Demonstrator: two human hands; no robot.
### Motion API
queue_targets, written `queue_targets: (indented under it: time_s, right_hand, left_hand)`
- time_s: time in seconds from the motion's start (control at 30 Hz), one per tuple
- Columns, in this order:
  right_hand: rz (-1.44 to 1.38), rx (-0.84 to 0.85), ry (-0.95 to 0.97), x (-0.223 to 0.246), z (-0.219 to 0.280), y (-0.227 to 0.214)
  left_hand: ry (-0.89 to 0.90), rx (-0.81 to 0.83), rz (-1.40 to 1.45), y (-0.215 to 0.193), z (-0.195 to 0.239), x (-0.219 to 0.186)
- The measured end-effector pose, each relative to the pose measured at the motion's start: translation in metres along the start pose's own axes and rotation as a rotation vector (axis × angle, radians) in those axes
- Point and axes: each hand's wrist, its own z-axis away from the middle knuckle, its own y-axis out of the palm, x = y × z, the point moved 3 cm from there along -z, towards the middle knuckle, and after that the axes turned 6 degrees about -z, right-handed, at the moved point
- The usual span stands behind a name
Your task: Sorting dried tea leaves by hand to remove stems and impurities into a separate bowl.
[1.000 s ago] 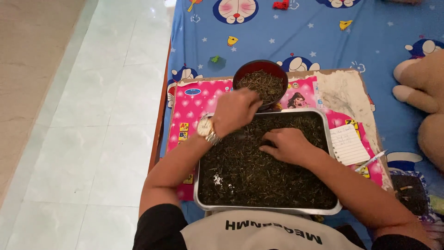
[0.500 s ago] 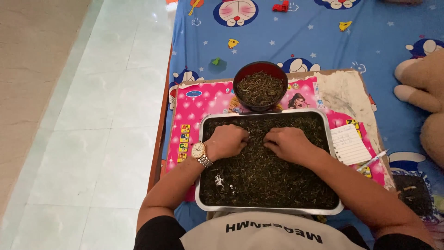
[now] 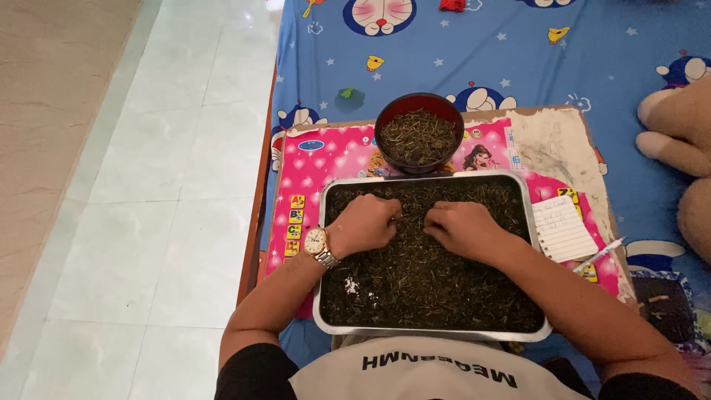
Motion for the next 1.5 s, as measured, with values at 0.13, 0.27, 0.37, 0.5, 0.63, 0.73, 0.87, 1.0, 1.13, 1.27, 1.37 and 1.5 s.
queue_targets:
  time_s: [0.13,0.27,0.37,0.5,0.63,0.73,0.87,1.0,1.13,1.27,1.37,1.5]
  right_hand:
    - [0.001,0.009,-0.009,-0.002,0.000,0.002]
    - [0.000,0.003,-0.030,0.001,0.001,0.000]
    - [-0.001,0.005,-0.012,-0.001,0.000,0.000]
    - [-0.017,-0.069,-0.021,0.006,0.002,-0.007]
    - [-0.030,-0.127,-0.016,0.013,0.003,-0.012]
    - [-0.034,-0.150,-0.010,0.015,0.002,-0.019]
    - [-0.045,-0.221,0.055,-0.005,-0.001,-0.018]
    - [0.010,-0.382,0.076,-0.021,-0.040,-0.073]
    - [0.012,-0.340,0.067,-0.055,-0.082,-0.096]
    - [0.078,-0.376,-0.054,-0.051,-0.062,-0.111]
    - [0.063,-0.157,0.195,-0.018,-0.019,-0.108]
    - [0.187,0.082,0.261,-0.028,0.011,-0.060]
  left_hand:
    - [0.072,-0.023,-0.057,0.004,-0.003,0.002]
    - [0.137,-0.094,-0.118,0.009,-0.005,0.007]
    - [0.152,-0.112,-0.148,0.005,-0.004,0.005]
    - [0.128,-0.116,-0.149,0.004,-0.003,0.007]
    - [0.108,-0.127,-0.118,-0.004,0.001,0.006]
    - [0.087,-0.182,-0.149,-0.005,0.001,0.015]
    - [0.045,-0.341,-0.057,-0.058,0.010,0.002]
    - [0.074,-0.547,-0.020,-0.062,-0.044,0.045]
    - [0.020,-0.686,-0.013,-0.071,-0.074,0.044]
    - [0.066,-0.651,-0.006,-0.068,-0.056,0.040]
    - [0.089,-0.466,-0.001,-0.067,-0.012,0.030]
    - [-0.031,-0.150,-0.096,-0.022,0.016,0.044]
